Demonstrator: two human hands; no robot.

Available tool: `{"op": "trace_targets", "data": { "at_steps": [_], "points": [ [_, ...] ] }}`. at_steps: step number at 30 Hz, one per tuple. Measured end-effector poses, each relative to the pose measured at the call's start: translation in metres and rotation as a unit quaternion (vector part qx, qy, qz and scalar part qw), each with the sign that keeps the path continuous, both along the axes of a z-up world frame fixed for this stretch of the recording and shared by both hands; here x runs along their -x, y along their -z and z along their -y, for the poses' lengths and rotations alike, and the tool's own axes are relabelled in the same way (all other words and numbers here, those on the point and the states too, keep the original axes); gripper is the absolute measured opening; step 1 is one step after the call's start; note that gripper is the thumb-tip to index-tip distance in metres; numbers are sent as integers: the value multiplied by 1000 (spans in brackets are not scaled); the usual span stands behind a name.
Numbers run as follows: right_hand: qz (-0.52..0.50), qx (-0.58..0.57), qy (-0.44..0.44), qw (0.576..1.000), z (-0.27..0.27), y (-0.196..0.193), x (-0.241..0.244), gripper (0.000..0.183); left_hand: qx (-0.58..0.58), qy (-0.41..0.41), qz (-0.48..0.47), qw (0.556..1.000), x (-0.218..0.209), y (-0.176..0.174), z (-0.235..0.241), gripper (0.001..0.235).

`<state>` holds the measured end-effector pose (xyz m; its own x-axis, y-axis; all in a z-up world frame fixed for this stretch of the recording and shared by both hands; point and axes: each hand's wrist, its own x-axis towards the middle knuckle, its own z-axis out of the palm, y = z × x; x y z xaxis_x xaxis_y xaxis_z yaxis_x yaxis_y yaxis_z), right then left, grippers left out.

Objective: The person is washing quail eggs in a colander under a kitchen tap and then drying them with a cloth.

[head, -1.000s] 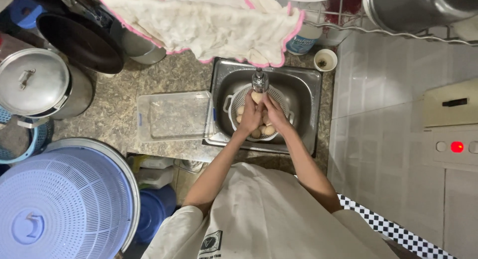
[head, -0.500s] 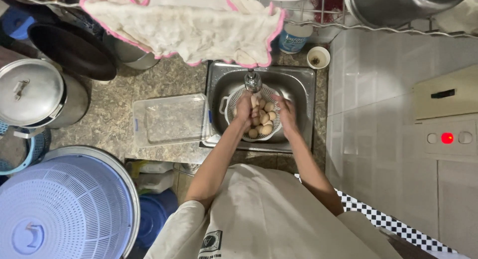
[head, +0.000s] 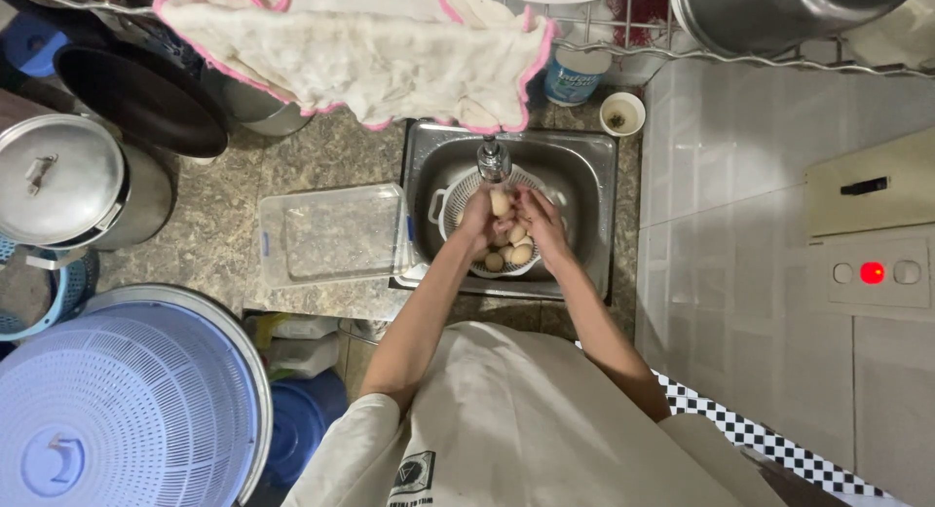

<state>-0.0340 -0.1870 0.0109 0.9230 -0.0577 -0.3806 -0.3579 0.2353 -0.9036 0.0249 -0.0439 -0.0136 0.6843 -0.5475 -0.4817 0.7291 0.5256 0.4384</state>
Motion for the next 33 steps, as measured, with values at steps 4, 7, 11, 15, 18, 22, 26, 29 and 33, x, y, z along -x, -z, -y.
{"op": "trace_targets", "data": {
  "at_steps": [4, 7, 11, 15, 18, 22, 26, 29, 33],
  "points": [
    [18, -17, 7, 1000, -4, 3, 2, 48, 62, -18, -4, 998, 6, -27, -12, 35],
    [19, -27, 18, 999, -8, 0, 1, 51, -41, -3, -25, 999, 7, -31, -11, 36],
    [-110, -146, -19, 983, -8, 12, -10, 41, -173, 20, 87, 981, 9, 6, -6, 31],
    [-202, -244, -20, 948, -5, 73, -31, 37, -366, -101, 444, 811, 15, 3, -18, 106],
    [-195, -273, -19, 942, -24, 48, -38, 25, -310, -36, 389, 867, 11, -32, -38, 112],
    [-127, -296, -50, 945, -22, 59, -49, 20, -184, -48, 251, 949, 1, 23, -72, 95],
    [-102, -166, -24, 981, -26, 26, -56, 13, -207, -82, 208, 952, 6, 43, -88, 76],
    [-97, -193, -36, 976, -11, 101, -78, 13, -186, -38, 144, 971, 13, 12, -80, 69],
    [-177, -163, 63, 969, -30, 86, -85, 15, -187, 66, 78, 977, 25, -73, -68, 54]
  ]
}}
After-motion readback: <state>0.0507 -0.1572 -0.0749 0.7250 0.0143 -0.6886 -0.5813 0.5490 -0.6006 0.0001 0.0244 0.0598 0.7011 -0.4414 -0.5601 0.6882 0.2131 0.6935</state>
